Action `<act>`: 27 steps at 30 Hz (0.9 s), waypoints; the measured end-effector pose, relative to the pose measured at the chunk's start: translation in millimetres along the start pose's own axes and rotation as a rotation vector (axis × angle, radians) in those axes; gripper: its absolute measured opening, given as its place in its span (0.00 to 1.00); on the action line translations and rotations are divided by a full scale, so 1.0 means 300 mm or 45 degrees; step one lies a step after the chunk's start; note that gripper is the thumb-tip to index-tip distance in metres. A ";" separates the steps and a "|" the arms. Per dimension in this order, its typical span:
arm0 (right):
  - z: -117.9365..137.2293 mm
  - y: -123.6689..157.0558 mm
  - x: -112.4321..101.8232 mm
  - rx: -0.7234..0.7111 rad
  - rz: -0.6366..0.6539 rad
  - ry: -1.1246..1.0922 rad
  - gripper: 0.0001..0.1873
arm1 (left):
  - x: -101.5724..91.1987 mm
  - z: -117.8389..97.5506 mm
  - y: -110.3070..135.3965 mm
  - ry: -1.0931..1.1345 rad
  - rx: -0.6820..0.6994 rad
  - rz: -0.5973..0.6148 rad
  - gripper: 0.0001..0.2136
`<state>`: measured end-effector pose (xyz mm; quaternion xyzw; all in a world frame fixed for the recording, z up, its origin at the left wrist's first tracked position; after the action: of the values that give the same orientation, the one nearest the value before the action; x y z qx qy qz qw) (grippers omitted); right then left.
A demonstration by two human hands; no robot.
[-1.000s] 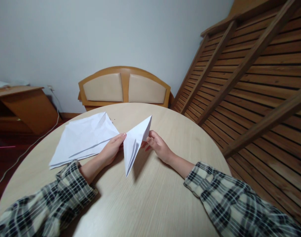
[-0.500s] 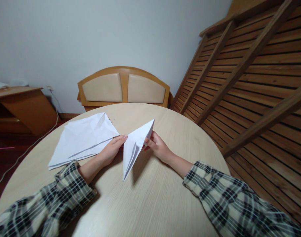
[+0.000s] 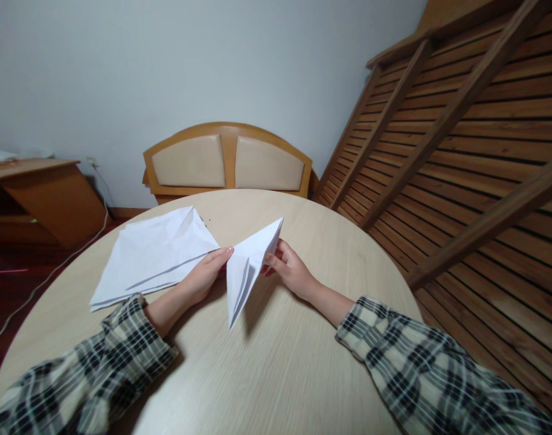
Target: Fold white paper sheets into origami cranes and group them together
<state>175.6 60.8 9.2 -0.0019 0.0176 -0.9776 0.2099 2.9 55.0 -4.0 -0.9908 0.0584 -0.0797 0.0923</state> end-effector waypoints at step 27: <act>-0.030 -0.008 0.047 -0.169 -0.068 0.091 0.17 | 0.049 -0.053 0.012 -0.315 0.240 0.155 0.15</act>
<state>161.8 57.6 0.4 0.0184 0.0899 -0.9790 0.1823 14.3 46.9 12.9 -0.9746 0.0986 0.0436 0.1961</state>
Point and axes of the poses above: each hand's wrist, its own y-axis away from the middle knuckle, its own x-axis out of the palm, z = x × y, the point moved 6 cm from there along -y, towards the middle knuckle, and after that the axes turned 11 degrees about x, right-handed, at the moved point
